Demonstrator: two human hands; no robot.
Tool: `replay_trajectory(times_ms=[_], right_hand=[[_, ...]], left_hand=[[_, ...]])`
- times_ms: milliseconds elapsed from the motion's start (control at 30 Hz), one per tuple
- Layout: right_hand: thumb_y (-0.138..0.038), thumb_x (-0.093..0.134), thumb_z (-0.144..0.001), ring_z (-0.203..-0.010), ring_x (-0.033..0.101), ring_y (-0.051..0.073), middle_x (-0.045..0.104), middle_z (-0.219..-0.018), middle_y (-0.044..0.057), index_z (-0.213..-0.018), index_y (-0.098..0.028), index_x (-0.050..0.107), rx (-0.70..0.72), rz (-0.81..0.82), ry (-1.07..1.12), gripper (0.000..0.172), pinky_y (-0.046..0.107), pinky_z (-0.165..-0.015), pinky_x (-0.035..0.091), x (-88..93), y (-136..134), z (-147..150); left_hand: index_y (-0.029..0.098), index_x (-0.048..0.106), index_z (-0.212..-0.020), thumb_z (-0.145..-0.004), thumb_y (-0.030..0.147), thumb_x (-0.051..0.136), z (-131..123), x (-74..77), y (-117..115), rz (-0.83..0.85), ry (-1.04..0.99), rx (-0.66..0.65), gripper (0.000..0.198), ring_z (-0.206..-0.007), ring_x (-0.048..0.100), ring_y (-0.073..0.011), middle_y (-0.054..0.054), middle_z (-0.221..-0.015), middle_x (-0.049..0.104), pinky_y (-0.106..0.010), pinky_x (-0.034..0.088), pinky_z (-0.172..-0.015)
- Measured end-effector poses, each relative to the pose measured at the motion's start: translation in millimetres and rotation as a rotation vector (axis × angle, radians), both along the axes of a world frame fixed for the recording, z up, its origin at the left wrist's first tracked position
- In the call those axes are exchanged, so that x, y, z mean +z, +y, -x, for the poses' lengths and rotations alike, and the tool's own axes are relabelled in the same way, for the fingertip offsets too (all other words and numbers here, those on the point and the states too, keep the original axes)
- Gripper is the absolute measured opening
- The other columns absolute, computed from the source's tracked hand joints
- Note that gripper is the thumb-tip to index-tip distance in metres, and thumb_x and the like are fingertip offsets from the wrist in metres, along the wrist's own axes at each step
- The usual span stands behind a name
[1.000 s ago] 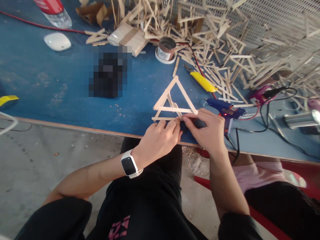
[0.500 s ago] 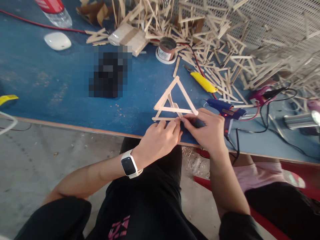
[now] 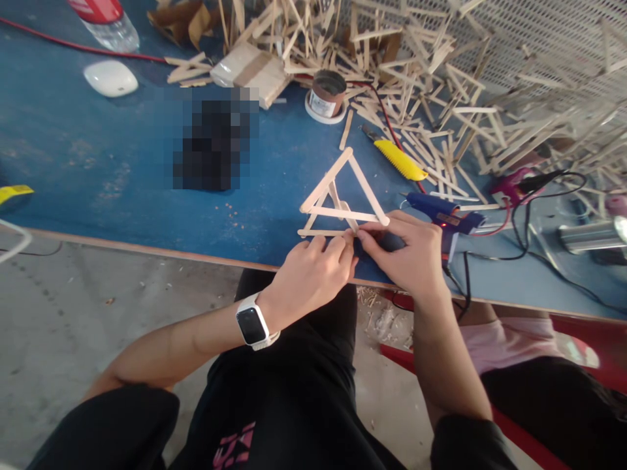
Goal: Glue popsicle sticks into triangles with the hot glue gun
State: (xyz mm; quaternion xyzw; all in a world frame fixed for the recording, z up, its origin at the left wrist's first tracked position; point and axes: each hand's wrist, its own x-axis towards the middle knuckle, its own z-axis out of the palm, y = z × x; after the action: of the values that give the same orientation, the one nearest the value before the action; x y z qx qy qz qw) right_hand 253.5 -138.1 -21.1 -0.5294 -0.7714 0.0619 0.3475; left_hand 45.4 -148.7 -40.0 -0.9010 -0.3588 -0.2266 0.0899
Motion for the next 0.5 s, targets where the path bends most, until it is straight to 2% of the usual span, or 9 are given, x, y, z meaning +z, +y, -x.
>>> replay_trajectory(times_ms=[500], right_hand=[[-0.015,0.078,-0.094,-0.069,0.07,0.014,0.076,-0.081,-0.001,-0.092,-0.021,0.081,-0.034,-0.05,-0.027,0.007,0.03,-0.065,0.055,-2.8,0.6,4.7]], left_hand=[[0.002,0.072,-0.138,-0.111,0.026,0.058,-0.3,-0.4,0.7,0.002,-0.016,-0.002,0.038,-0.083,0.074,-0.0225,-0.008,-0.099,0.077,-0.037,0.056,-0.061]])
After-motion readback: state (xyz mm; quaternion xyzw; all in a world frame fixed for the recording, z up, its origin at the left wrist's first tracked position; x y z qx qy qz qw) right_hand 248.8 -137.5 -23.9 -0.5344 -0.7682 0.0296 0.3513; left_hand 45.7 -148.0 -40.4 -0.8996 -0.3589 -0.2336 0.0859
